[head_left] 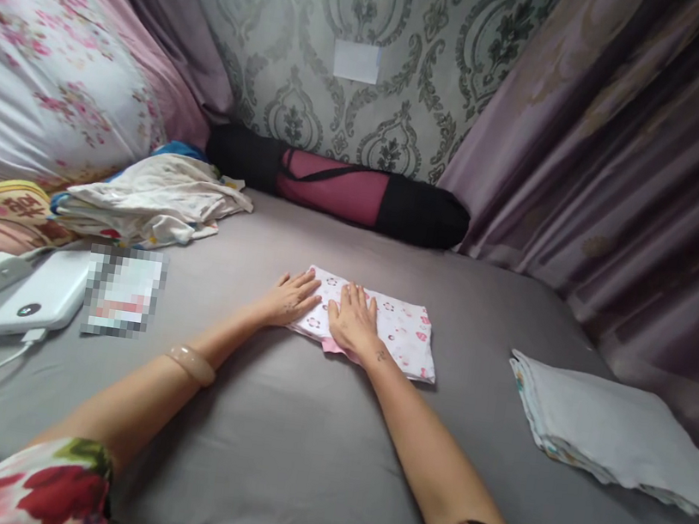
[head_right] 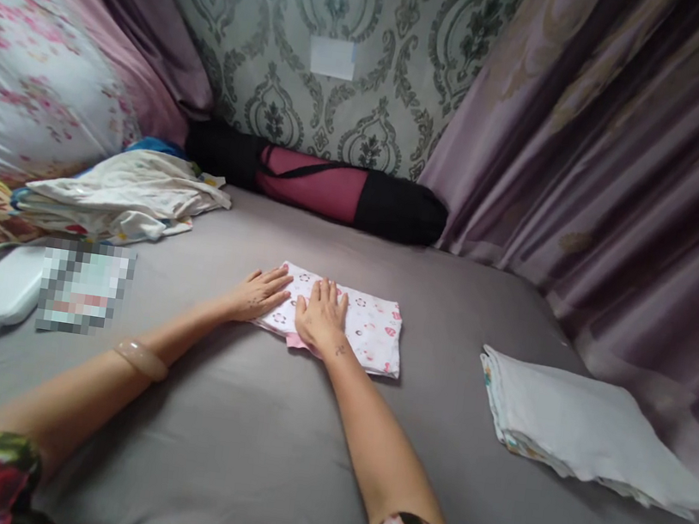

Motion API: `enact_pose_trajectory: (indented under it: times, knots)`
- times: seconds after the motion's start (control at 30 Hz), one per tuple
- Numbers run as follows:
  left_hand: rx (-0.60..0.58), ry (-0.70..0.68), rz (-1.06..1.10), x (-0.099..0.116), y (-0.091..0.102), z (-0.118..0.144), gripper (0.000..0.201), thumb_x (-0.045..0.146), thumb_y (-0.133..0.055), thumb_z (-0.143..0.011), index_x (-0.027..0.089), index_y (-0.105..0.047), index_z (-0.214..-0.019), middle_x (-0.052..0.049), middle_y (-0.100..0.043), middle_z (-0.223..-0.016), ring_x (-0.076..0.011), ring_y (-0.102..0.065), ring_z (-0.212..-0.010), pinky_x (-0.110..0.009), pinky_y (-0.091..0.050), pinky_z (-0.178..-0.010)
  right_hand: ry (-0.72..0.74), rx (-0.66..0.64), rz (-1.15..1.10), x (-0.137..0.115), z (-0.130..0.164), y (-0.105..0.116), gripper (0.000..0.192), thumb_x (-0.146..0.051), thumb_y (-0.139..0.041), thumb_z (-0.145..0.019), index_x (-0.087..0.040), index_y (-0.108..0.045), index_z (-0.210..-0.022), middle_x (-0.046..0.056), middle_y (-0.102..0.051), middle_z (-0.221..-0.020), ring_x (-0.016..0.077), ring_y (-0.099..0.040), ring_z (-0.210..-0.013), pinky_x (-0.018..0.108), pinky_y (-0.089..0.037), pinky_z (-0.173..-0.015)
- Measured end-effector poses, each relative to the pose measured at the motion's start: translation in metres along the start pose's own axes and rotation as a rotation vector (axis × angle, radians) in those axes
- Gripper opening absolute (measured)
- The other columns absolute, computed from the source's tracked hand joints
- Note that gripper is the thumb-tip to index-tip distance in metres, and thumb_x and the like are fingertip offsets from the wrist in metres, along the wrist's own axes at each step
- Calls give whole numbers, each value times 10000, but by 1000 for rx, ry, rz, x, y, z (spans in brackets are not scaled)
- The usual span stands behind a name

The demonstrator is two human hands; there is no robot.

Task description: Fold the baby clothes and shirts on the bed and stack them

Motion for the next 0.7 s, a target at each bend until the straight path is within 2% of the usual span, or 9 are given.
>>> enact_pose_trajectory:
  times: [0.1,0.17,0.3,0.4,0.47,0.57,0.7]
  knots:
    - [29,-19,71,-4,1,1,533,440,-290,-999,189,-405,-1455,-152,-260,-1594,-275,-257,-1471,-573,-189,-1169,-2,-42,10,0,0,0,647,-398,-194,-995,-45,-260,-1533,153,-197,-1615,285,-135,-1494,512,-67,-1190]
    - [65,-42,129,-8,3,2,536,439,-313,-983,180,-432,-1436,-146,-289,-1585,-274,-289,-1458,-530,-214,-1180,-13,-65,7,1,-4,-3,643,-399,-187,-997,-51,-261,-1533,161,-193,-1615,289,-137,-1494,517,-73,-1188]
    - [175,-84,222,-23,9,7,553,415,-305,-966,114,-468,-1401,-162,-379,-1538,-247,-359,-1422,-404,-273,-1185,21,10,-4,-16,-18,-5,623,-405,-203,-1001,-95,-265,-1538,134,-175,-1626,262,-111,-1500,499,-40,-1194]
    - [206,-1,233,-42,8,12,540,413,-280,-972,126,-488,-1379,-154,-422,-1511,-262,-344,-1429,-457,-264,-1186,79,57,-17,-40,-24,-5,621,-388,-221,-996,-84,-261,-1536,133,-179,-1625,257,-107,-1500,503,-25,-1194]
    - [211,57,209,-51,8,16,502,398,-297,-970,157,-512,-1355,-132,-426,-1513,-280,-294,-1453,-519,-239,-1186,84,37,-30,-51,-25,-8,623,-374,-231,-989,-65,-270,-1529,143,-198,-1618,264,-128,-1496,512,-35,-1191]
    - [220,76,165,-50,12,22,462,357,-320,-967,178,-523,-1341,-114,-426,-1517,-279,-254,-1469,-545,-222,-1186,62,-12,-36,-57,-22,-13,619,-367,-247,-980,-64,-307,-1516,139,-230,-1609,261,-167,-1487,505,-57,-1193]
    - [224,76,141,-42,15,25,453,288,-309,-968,168,-510,-1356,-106,-442,-1508,-247,-269,-1466,-502,-223,-1200,71,0,-20,-56,-19,-10,623,-370,-256,-972,-65,-327,-1510,136,-245,-1605,266,-179,-1483,510,-71,-1192]
Point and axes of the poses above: each hand's wrist, its own z-axis away from the middle knuckle, its own y-axis out of the back of the hand, x = y × z, the point moved 10 cm from there along -z, towards the middle knuckle
